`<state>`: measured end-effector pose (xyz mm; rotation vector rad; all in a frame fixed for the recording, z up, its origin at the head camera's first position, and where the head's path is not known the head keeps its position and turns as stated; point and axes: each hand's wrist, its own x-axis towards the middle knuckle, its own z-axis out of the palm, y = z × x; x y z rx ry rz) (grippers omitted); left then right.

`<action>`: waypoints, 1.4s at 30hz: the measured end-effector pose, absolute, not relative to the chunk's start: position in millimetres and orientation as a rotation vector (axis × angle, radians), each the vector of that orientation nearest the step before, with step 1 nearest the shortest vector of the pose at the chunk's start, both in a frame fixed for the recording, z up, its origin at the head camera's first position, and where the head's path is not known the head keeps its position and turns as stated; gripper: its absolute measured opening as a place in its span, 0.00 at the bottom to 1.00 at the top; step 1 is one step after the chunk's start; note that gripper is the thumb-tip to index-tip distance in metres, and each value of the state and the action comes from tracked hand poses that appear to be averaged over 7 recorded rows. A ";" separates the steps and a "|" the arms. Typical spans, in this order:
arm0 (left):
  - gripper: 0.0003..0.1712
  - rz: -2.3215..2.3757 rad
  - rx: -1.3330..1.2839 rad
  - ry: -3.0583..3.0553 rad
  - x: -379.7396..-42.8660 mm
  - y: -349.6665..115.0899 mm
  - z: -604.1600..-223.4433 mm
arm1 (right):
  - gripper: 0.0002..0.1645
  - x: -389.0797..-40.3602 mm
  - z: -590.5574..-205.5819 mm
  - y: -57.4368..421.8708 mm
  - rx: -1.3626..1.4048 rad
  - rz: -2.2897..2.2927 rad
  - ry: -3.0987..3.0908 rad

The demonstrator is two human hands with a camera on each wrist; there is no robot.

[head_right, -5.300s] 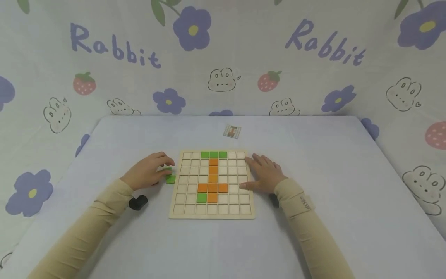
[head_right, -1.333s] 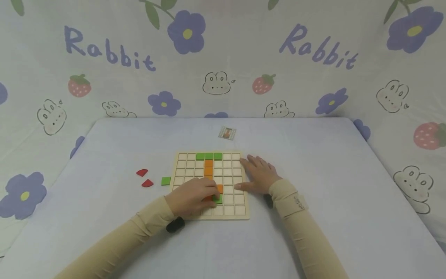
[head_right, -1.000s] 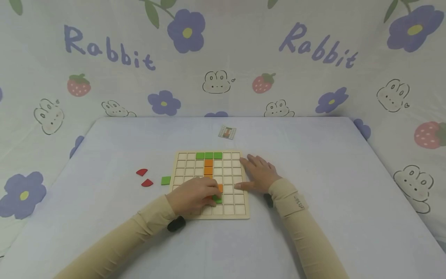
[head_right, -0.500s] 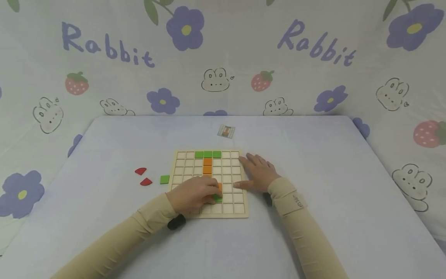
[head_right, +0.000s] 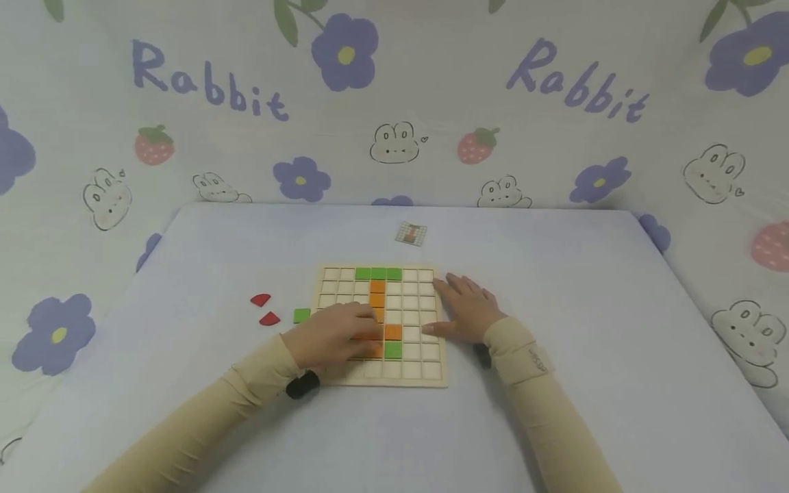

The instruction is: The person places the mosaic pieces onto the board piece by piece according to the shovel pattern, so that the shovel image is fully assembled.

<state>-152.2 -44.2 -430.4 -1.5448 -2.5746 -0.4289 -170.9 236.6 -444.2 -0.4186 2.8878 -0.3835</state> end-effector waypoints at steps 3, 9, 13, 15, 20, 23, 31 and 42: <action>0.10 -0.456 -1.495 -2.578 -159.5 -57.1 -424.3 | 0.61 -167.5 -445.7 242.0 -0.403 -0.385 2.892; 0.11 -0.484 -1.319 -2.621 -174.9 -94.6 -412.7 | 0.60 -162.7 -445.3 248.0 -0.395 -0.403 2.890; 0.11 -0.499 -1.203 -2.655 -184.6 -119.7 -411.7 | 0.60 -162.3 -444.9 249.3 -0.379 -0.406 2.887; 0.12 -0.501 -1.158 -2.693 -188.4 -129.1 -413.1 | 0.61 -162.4 -444.9 249.8 -0.373 -0.399 2.887; 0.14 -0.491 -1.126 -2.810 -194.5 -141.3 -421.1 | 0.61 -163.6 -445.4 249.8 -0.376 -0.394 2.882; 0.16 -0.487 -1.140 -2.847 -196.3 -143.7 -426.3 | 0.60 -164.4 -444.2 247.9 -0.389 -0.406 2.877; 0.17 -0.431 -1.134 -2.912 -196.6 -146.6 -432.2 | 0.60 -167.2 -440.9 241.5 -0.405 -0.407 2.873; 0.16 -0.422 -1.104 -2.962 -190.6 -149.8 -426.3 | 0.61 -173.5 -443.7 237.5 -0.452 -0.383 2.881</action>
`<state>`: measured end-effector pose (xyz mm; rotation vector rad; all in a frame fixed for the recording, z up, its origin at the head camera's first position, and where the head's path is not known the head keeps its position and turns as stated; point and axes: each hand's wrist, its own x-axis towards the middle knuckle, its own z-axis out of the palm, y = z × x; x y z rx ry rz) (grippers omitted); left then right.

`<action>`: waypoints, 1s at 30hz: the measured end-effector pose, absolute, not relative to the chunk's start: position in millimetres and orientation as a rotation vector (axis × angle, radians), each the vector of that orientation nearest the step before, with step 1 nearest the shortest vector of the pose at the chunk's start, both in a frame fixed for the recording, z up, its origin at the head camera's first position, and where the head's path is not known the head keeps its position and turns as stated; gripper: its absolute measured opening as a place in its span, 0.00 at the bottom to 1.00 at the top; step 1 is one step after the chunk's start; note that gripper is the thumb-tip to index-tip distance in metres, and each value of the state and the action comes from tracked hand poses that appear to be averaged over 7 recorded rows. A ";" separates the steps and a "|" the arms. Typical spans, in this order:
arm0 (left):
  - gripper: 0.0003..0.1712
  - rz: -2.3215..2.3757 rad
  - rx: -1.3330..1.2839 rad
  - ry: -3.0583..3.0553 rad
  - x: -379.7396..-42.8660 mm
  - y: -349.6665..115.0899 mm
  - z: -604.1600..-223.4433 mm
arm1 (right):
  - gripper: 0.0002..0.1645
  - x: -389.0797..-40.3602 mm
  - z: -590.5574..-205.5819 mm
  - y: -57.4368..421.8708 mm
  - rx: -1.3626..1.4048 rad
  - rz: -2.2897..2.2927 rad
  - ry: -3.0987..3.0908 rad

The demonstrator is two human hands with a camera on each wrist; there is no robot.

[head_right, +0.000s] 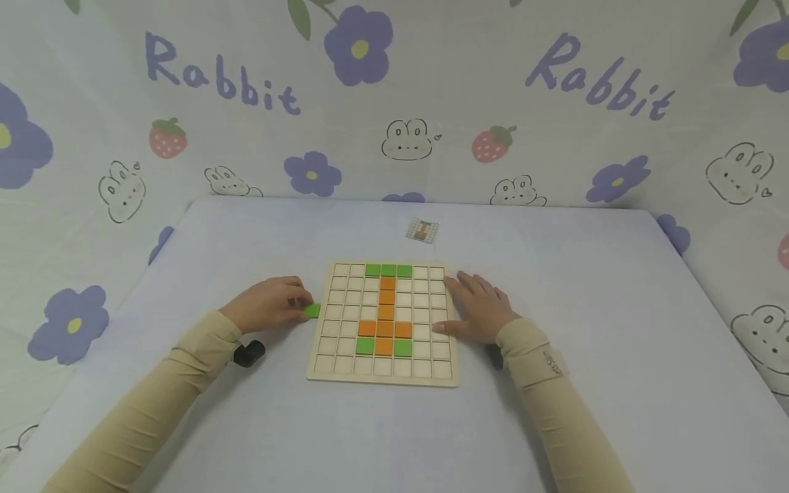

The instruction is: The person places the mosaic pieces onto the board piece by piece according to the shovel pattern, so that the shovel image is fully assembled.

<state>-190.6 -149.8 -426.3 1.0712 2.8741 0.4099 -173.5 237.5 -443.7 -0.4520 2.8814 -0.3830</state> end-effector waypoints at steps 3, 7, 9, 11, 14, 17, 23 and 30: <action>0.15 0.418 1.032 2.873 -190.9 -150.4 -425.4 | 0.60 -173.5 -442.4 236.6 -0.447 -0.388 2.877; 0.14 0.427 0.993 2.882 -192.0 -152.9 -426.0 | 0.60 -173.3 -440.6 236.0 -0.444 -0.400 2.871; 0.15 0.420 0.982 2.892 -192.5 -153.9 -425.6 | 0.60 -173.4 -440.6 236.1 -0.444 -0.398 2.873; 0.15 0.409 0.980 2.900 -192.4 -154.5 -424.0 | 0.59 -173.1 -440.3 235.9 -0.444 -0.398 2.876; 0.15 0.387 1.003 2.917 -191.7 -153.2 -420.5 | 0.60 -173.1 -439.9 236.0 -0.443 -0.406 2.877; 0.14 0.383 1.059 2.936 -190.8 -150.0 -418.6 | 0.60 -173.3 -440.1 236.7 -0.438 -0.408 2.875; 0.15 0.463 1.156 2.952 -182.4 -136.0 -413.9 | 0.60 -173.7 -441.6 238.1 -0.427 -0.394 2.876; 0.15 0.561 1.297 2.928 -168.6 -118.2 -408.8 | 0.59 -172.8 -443.8 235.3 -0.425 -0.399 2.881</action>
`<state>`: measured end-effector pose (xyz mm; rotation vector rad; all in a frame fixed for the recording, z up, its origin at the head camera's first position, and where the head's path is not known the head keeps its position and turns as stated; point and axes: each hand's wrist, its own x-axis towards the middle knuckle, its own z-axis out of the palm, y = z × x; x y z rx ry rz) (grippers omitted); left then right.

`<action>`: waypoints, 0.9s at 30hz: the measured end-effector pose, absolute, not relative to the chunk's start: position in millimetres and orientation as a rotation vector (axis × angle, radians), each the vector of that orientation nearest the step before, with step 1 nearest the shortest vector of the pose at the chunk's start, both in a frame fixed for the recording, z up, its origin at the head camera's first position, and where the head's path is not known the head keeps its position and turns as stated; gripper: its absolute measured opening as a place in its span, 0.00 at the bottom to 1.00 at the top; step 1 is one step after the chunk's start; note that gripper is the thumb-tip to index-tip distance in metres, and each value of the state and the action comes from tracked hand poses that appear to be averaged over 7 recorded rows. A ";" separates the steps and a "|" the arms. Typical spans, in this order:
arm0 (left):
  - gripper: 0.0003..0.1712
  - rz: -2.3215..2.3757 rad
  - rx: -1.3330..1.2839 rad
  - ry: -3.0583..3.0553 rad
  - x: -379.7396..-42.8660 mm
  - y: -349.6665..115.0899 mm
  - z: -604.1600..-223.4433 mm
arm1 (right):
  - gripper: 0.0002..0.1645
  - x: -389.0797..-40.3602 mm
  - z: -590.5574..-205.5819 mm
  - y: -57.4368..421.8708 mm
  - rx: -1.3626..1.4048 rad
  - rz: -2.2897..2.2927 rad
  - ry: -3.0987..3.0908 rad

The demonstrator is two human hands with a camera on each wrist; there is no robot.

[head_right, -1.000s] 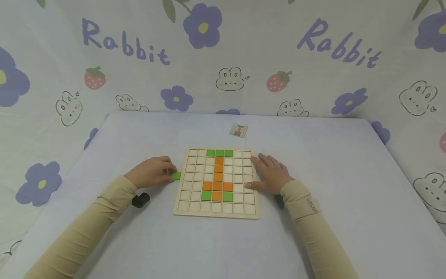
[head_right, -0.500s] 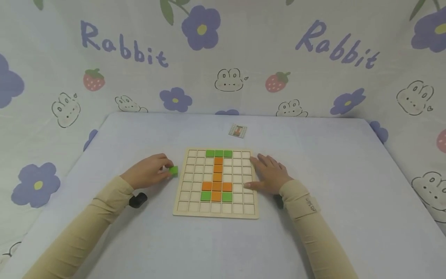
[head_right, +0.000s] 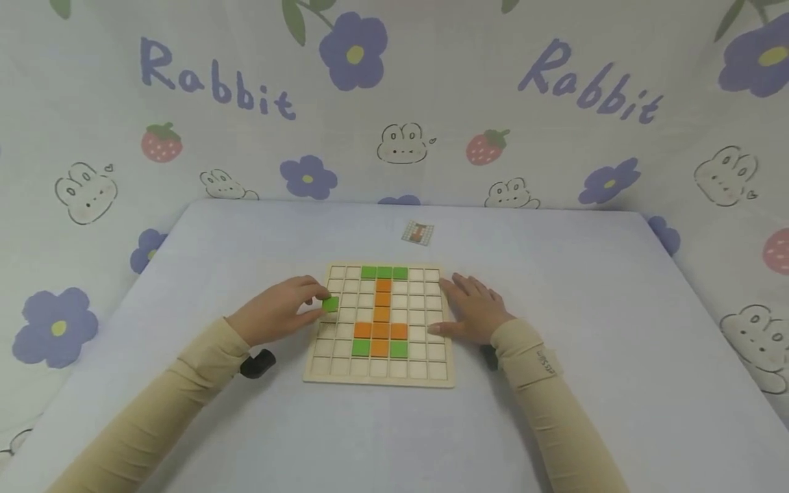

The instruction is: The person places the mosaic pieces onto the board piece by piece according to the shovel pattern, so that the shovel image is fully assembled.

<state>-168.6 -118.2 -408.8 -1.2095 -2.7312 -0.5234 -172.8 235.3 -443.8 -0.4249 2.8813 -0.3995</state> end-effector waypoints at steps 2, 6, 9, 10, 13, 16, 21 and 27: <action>0.16 -0.520 -1.232 -2.716 -166.0 -113.2 -408.7 | 0.59 -172.5 -444.6 234.9 -0.434 -0.409 2.881; 0.18 -0.469 -1.278 -2.699 -160.6 -101.3 -409.6 | 0.59 -172.0 -445.7 236.2 -0.450 -0.405 2.883; 0.19 -0.460 -1.329 -2.669 -155.6 -91.8 -410.8 | 0.59 -172.3 -445.8 238.1 -0.454 -0.398 2.884; 0.19 -0.465 -1.350 -2.653 -153.6 -88.7 -411.3 | 0.59 -172.6 -445.7 238.7 -0.453 -0.398 2.883; 0.17 -0.465 -1.410 -2.599 -148.0 -80.1 -413.6 | 0.60 -173.4 -445.6 239.5 -0.455 -0.402 2.882; 0.15 -0.459 -1.457 -2.552 -142.7 -72.4 -417.1 | 0.60 -174.4 -446.3 239.6 -0.454 -0.401 2.881; 0.14 -0.436 -1.505 -2.480 -134.1 -62.0 -422.4 | 0.60 -174.4 -446.5 239.5 -0.452 -0.394 2.886; 0.15 -0.425 -1.519 -2.553 -125.9 -55.7 -424.8 | 0.59 -173.2 -444.1 238.7 -0.450 -0.399 2.879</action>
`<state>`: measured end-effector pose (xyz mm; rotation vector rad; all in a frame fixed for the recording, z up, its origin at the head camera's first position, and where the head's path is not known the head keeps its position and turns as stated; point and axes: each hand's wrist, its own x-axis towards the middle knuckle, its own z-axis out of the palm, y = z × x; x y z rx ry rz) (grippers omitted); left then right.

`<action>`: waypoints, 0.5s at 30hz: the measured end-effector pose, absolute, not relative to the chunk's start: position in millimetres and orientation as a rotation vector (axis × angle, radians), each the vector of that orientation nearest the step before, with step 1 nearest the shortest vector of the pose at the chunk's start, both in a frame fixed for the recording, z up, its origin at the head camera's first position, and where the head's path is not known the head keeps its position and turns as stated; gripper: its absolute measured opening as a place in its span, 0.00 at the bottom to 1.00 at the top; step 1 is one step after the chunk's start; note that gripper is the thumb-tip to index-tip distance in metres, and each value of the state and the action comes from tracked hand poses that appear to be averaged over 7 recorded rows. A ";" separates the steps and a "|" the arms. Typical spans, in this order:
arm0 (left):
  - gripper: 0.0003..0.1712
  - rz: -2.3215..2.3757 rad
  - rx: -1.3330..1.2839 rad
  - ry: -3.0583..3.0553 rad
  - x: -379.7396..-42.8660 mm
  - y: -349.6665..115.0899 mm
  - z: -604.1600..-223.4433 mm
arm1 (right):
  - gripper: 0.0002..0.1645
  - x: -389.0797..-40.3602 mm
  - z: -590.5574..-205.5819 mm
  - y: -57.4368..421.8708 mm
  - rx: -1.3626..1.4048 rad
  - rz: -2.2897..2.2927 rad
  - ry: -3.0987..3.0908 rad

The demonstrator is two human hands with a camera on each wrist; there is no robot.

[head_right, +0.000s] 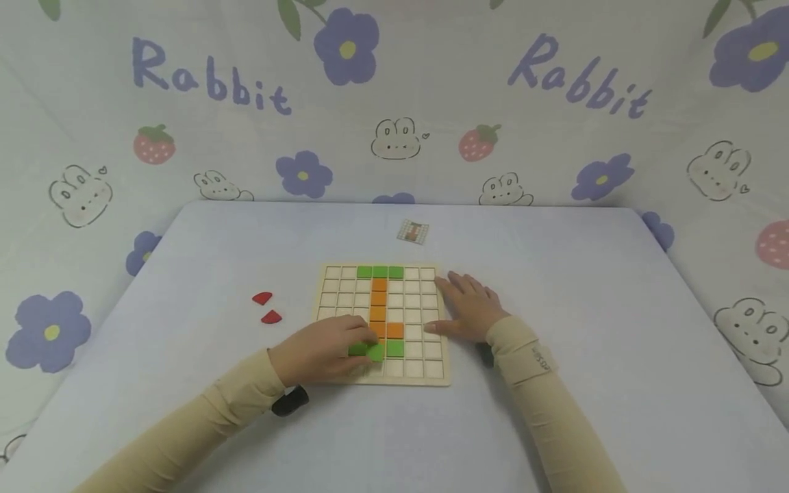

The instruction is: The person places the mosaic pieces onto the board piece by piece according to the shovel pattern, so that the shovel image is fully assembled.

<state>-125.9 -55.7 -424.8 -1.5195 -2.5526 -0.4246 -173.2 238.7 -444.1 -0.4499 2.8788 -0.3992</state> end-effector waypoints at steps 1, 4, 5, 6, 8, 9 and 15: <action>0.15 -0.424 -1.528 -2.554 -125.2 -55.1 -426.0 | 0.59 -173.4 -443.8 238.7 -0.450 -0.401 2.877; 0.13 -0.385 -1.559 -2.531 -123.1 -53.8 -429.2 | 0.59 -173.4 -442.2 237.9 -0.451 -0.401 2.879; 0.13 -0.369 -1.571 -2.520 -122.3 -53.7 -430.0 | 0.59 -173.2 -441.5 237.5 -0.453 -0.402 2.879; 0.12 -0.354 -1.582 -2.507 -121.2 -53.5 -430.6 | 0.59 -173.0 -441.0 237.3 -0.454 -0.402 2.881; 0.12 -0.325 -1.599 -2.489 -119.4 -53.5 -432.6 | 0.59 -172.4 -440.5 237.1 -0.458 -0.393 2.886; 0.13 -0.318 -1.604 -2.482 -118.5 -53.7 -433.6 | 0.58 -172.0 -440.5 237.0 -0.456 -0.390 2.886; 0.15 -0.294 -1.588 -2.477 -116.5 -53.7 -439.2 | 0.59 -171.3 -442.4 237.5 -0.451 -0.386 2.885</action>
